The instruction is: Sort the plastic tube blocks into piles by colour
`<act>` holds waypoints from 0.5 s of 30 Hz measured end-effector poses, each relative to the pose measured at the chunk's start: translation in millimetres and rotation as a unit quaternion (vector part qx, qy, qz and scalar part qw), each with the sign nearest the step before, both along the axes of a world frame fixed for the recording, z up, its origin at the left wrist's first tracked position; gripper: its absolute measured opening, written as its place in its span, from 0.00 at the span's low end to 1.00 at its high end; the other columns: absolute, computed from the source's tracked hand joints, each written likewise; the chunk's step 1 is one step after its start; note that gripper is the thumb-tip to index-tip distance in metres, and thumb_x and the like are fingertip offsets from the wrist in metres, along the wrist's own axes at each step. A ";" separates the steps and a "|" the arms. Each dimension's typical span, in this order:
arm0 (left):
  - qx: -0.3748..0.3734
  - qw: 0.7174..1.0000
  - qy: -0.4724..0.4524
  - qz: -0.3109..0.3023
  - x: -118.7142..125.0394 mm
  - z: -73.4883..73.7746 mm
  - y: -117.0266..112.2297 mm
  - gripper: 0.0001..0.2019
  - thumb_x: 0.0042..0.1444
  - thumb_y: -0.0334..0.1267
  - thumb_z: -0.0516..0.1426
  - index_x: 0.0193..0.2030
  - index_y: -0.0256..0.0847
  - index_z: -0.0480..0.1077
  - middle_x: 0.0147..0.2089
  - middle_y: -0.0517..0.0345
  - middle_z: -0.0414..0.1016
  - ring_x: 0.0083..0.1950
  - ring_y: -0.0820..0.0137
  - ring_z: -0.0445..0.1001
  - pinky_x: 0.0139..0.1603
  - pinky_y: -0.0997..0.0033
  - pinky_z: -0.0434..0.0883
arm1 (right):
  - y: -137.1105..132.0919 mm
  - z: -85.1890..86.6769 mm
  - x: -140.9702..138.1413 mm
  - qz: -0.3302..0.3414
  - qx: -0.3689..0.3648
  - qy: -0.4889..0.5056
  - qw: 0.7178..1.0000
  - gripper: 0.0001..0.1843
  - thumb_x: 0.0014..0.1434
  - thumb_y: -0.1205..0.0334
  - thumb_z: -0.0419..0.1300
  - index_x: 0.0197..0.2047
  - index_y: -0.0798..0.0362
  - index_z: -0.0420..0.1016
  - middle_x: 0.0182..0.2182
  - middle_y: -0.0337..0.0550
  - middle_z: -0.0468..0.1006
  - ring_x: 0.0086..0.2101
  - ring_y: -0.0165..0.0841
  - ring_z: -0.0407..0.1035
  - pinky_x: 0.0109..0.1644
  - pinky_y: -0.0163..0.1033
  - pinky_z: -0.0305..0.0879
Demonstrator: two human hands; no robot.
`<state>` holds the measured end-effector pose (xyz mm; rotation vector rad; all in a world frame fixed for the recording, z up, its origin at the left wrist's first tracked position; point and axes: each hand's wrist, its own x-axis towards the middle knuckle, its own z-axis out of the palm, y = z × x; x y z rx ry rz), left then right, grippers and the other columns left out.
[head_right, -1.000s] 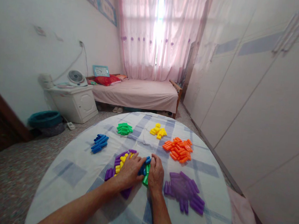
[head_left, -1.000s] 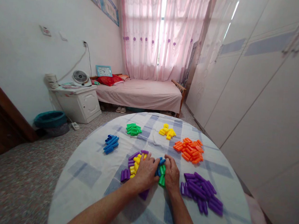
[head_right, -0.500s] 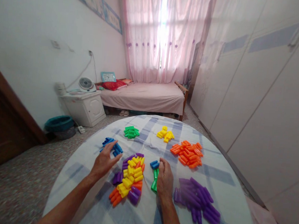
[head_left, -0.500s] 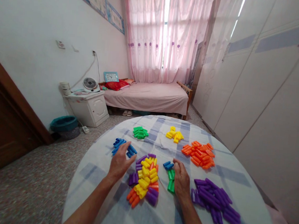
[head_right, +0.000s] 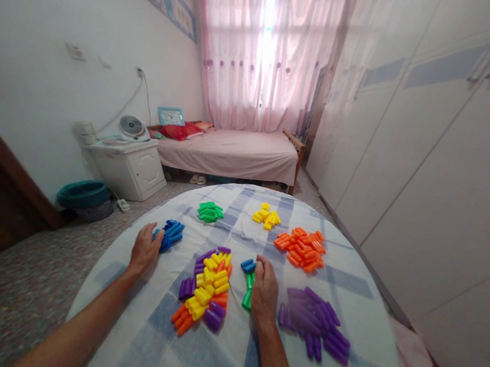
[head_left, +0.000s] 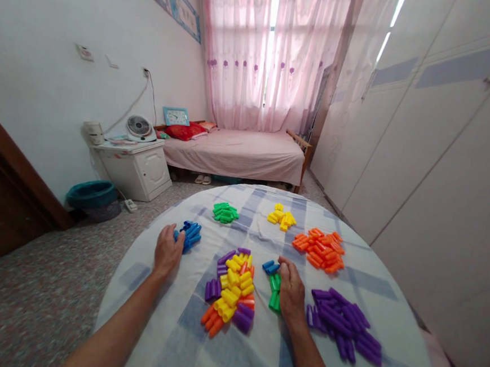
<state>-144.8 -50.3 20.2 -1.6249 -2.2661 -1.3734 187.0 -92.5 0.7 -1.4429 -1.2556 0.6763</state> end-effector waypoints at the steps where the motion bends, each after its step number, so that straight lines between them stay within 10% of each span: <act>1: 0.019 0.999 0.031 -0.012 10.4 5.5 -3.6 0.19 0.56 0.41 0.50 0.52 0.34 0.66 0.56 0.42 0.66 0.62 0.57 0.61 0.64 0.52 0.58 | -0.1 0.3 0.0 -0.001 0.000 0.001 1.000 0.25 0.58 0.46 0.45 0.46 0.54 0.72 0.46 0.49 0.75 0.48 0.40 0.68 0.55 0.43 0.58; 9: -0.040 0.906 0.163 -0.388 146.0 36.7 -25.9 0.16 0.52 0.36 0.56 0.49 0.42 0.69 0.52 0.52 0.72 0.61 0.60 0.62 0.63 0.55 0.60 | 1.7 -1.6 2.7 -0.004 0.014 0.008 1.000 0.25 0.59 0.46 0.45 0.46 0.54 0.72 0.46 0.48 0.75 0.47 0.38 0.68 0.54 0.42 0.59; 15: -0.138 0.867 0.270 -0.395 199.1 21.4 -14.3 0.12 0.50 0.41 0.58 0.42 0.41 0.71 0.44 0.48 0.75 0.59 0.54 0.64 0.59 0.49 0.59 | 1.4 -1.6 4.1 -0.008 0.003 0.014 1.000 0.25 0.59 0.47 0.44 0.47 0.54 0.71 0.47 0.48 0.75 0.48 0.38 0.67 0.54 0.41 0.59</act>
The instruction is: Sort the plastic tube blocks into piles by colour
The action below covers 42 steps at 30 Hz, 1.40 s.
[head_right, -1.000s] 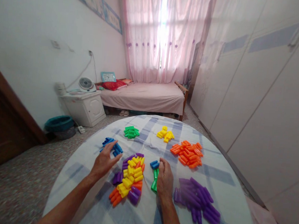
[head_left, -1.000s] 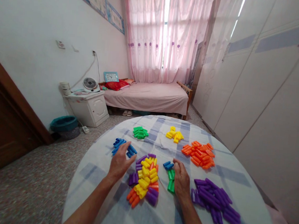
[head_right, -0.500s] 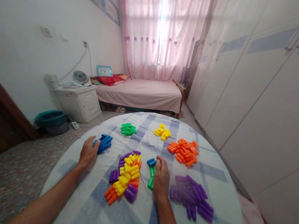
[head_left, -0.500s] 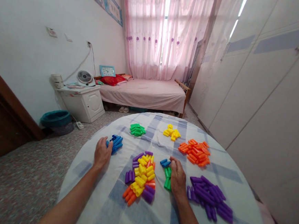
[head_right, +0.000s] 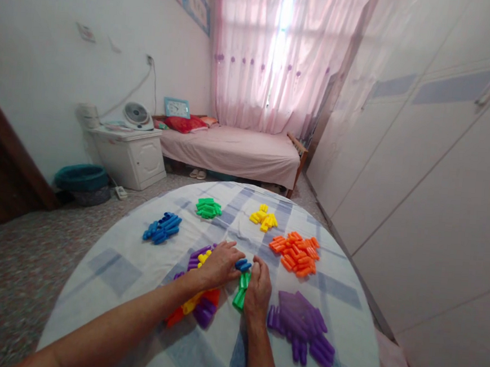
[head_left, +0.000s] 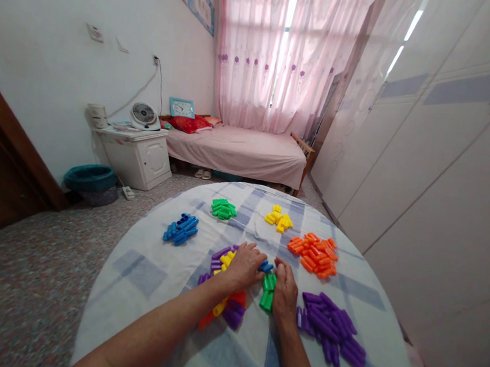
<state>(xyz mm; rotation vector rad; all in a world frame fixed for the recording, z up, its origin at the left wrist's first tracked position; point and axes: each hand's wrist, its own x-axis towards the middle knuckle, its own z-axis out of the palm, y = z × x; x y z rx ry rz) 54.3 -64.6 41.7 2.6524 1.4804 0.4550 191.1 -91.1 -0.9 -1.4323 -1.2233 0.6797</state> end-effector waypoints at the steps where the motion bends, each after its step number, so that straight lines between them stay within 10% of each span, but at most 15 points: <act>1: -0.003 1.000 0.013 0.008 3.5 -2.4 2.3 0.12 0.51 0.42 0.58 0.41 0.41 0.72 0.42 0.48 0.75 0.57 0.54 0.65 0.57 0.49 0.60 | 0.2 -0.2 0.3 0.003 -0.003 -0.003 1.000 0.25 0.59 0.47 0.44 0.47 0.54 0.71 0.47 0.48 0.74 0.48 0.38 0.67 0.54 0.41 0.58; 10: 0.028 0.996 -0.074 0.044 -5.8 14.9 0.8 0.13 0.48 0.38 0.59 0.42 0.43 0.71 0.40 0.54 0.72 0.46 0.63 0.69 0.49 0.63 0.66 | 3.2 -4.8 2.7 0.007 0.006 -0.012 1.000 0.25 0.59 0.46 0.44 0.47 0.53 0.71 0.47 0.47 0.75 0.48 0.38 0.68 0.53 0.41 0.60; 16: 0.154 0.948 -0.204 0.188 -107.5 23.2 -1.9 0.19 0.50 0.35 0.55 0.52 0.41 0.67 0.47 0.53 0.71 0.51 0.63 0.68 0.55 0.61 0.64 | 2.2 -4.8 0.8 0.003 0.017 -0.019 1.000 0.23 0.59 0.48 0.46 0.45 0.53 0.72 0.46 0.47 0.75 0.47 0.37 0.68 0.54 0.43 0.59; 23: 0.139 0.860 -0.253 0.420 -222.8 -13.3 9.7 0.21 0.51 0.42 0.54 0.50 0.35 0.69 0.47 0.47 0.72 0.50 0.59 0.70 0.55 0.58 0.66 | 3.5 -4.5 0.0 0.004 0.001 -0.012 1.000 0.24 0.57 0.47 0.47 0.46 0.53 0.72 0.46 0.48 0.75 0.48 0.39 0.67 0.55 0.45 0.58; 29: 0.082 0.867 -0.262 0.415 -221.0 -41.7 11.5 0.25 0.59 0.47 0.46 0.56 0.32 0.64 0.54 0.42 0.69 0.57 0.58 0.67 0.59 0.57 0.63 | 3.4 -4.9 1.8 0.004 -0.010 -0.021 1.000 0.24 0.57 0.47 0.47 0.46 0.53 0.71 0.46 0.48 0.75 0.48 0.39 0.67 0.55 0.44 0.58; 42: 0.128 0.816 -0.369 0.426 -221.6 -49.4 12.7 0.24 0.60 0.49 0.43 0.55 0.36 0.64 0.56 0.43 0.66 0.60 0.59 0.63 0.63 0.57 0.59 | 3.5 -3.5 1.4 0.007 -0.008 -0.009 1.000 0.25 0.57 0.45 0.47 0.45 0.53 0.72 0.46 0.48 0.75 0.48 0.40 0.67 0.55 0.45 0.58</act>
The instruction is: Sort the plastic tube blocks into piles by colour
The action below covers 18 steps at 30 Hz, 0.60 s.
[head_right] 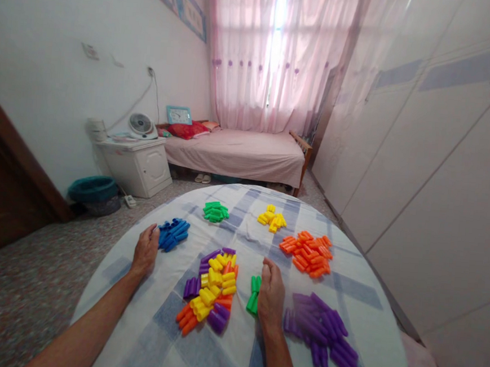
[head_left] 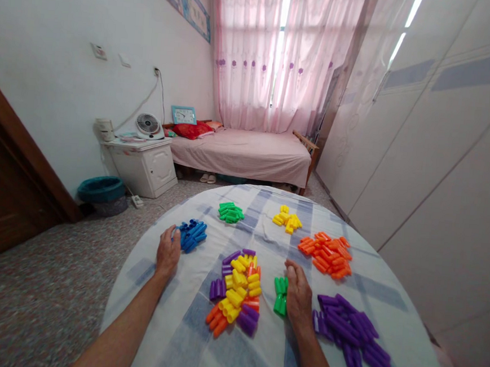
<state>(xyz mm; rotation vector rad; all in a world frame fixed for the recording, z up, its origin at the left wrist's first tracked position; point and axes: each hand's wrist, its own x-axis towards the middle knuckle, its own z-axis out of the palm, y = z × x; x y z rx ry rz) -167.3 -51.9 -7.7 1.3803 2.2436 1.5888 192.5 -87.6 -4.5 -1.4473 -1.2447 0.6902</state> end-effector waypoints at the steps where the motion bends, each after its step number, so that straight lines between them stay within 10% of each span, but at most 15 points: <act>1: 0.002 1.000 0.002 0.004 0.3 1.3 -0.5 0.24 0.60 0.48 0.43 0.55 0.35 0.64 0.56 0.43 0.66 0.60 0.59 0.63 0.62 0.56 0.59 | 0.1 -0.3 0.1 0.000 0.000 0.000 1.000 0.24 0.57 0.45 0.47 0.45 0.53 0.72 0.46 0.48 0.75 0.48 0.40 0.67 0.55 0.45 0.58; 6: 0.090 0.990 0.106 0.000 17.9 24.0 -13.9 0.20 0.60 0.43 0.45 0.52 0.35 0.65 0.55 0.44 0.66 0.60 0.59 0.62 0.64 0.54 0.57 | 0.5 -1.4 0.3 0.001 0.001 0.003 1.000 0.24 0.57 0.46 0.47 0.46 0.54 0.72 0.46 0.49 0.75 0.48 0.40 0.67 0.56 0.46 0.58; 9: 0.117 0.971 0.175 -0.111 43.6 41.3 -27.7 0.16 0.59 0.40 0.48 0.51 0.39 0.67 0.55 0.49 0.67 0.59 0.63 0.64 0.63 0.58 0.59 | 0.4 -2.0 0.1 0.002 0.007 -0.002 1.000 0.24 0.57 0.47 0.47 0.46 0.53 0.72 0.46 0.49 0.75 0.48 0.40 0.67 0.55 0.46 0.58; 13: 0.004 0.931 0.197 -0.307 83.0 46.0 -37.1 0.13 0.57 0.37 0.51 0.48 0.42 0.70 0.51 0.52 0.71 0.55 0.65 0.68 0.58 0.62 0.64 | 0.1 -2.3 0.4 0.000 0.009 -0.013 1.000 0.24 0.57 0.47 0.47 0.46 0.53 0.72 0.46 0.49 0.75 0.48 0.40 0.68 0.55 0.46 0.59; 18: -0.131 0.915 0.186 -0.334 113.8 31.3 -32.0 0.15 0.52 0.36 0.55 0.47 0.39 0.70 0.46 0.51 0.73 0.48 0.64 0.70 0.52 0.64 0.66 | 0.8 -1.5 1.3 -0.001 0.001 -0.016 1.000 0.24 0.57 0.47 0.47 0.45 0.54 0.72 0.46 0.49 0.75 0.48 0.40 0.68 0.55 0.46 0.59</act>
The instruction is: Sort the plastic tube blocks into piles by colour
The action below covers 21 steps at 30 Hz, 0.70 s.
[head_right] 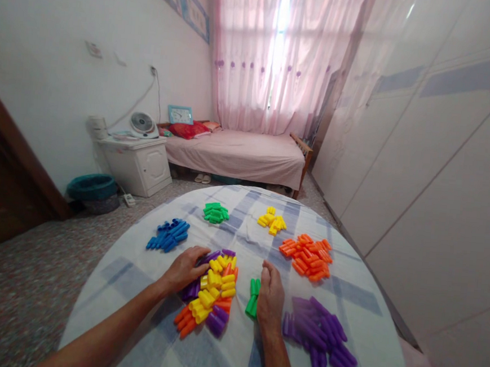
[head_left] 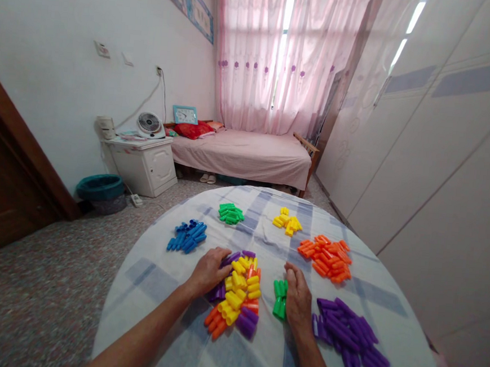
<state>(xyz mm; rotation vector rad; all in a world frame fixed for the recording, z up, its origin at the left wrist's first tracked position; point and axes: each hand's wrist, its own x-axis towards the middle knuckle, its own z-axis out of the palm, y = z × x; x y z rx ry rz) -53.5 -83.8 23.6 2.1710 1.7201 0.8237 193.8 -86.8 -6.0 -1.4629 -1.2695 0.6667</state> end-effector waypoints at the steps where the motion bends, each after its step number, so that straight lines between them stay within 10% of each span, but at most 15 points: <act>1: -0.003 1.000 0.002 0.000 2.9 -2.2 1.7 0.15 0.51 0.36 0.55 0.47 0.39 0.71 0.44 0.52 0.74 0.47 0.64 0.70 0.51 0.64 0.66 | 0.1 0.3 0.0 0.001 0.000 0.000 1.000 0.24 0.57 0.47 0.47 0.45 0.53 0.72 0.45 0.48 0.75 0.47 0.39 0.68 0.54 0.46 0.60; 21: -0.009 0.970 -0.244 0.016 13.3 -18.6 18.9 0.12 0.55 0.37 0.51 0.40 0.40 0.74 0.40 0.56 0.77 0.42 0.70 0.74 0.46 0.72 0.69 | -18.7 8.9 -12.0 0.068 -0.014 -0.007 0.998 0.23 0.55 0.48 0.53 0.48 0.53 0.72 0.49 0.49 0.74 0.49 0.39 0.68 0.55 0.44 0.61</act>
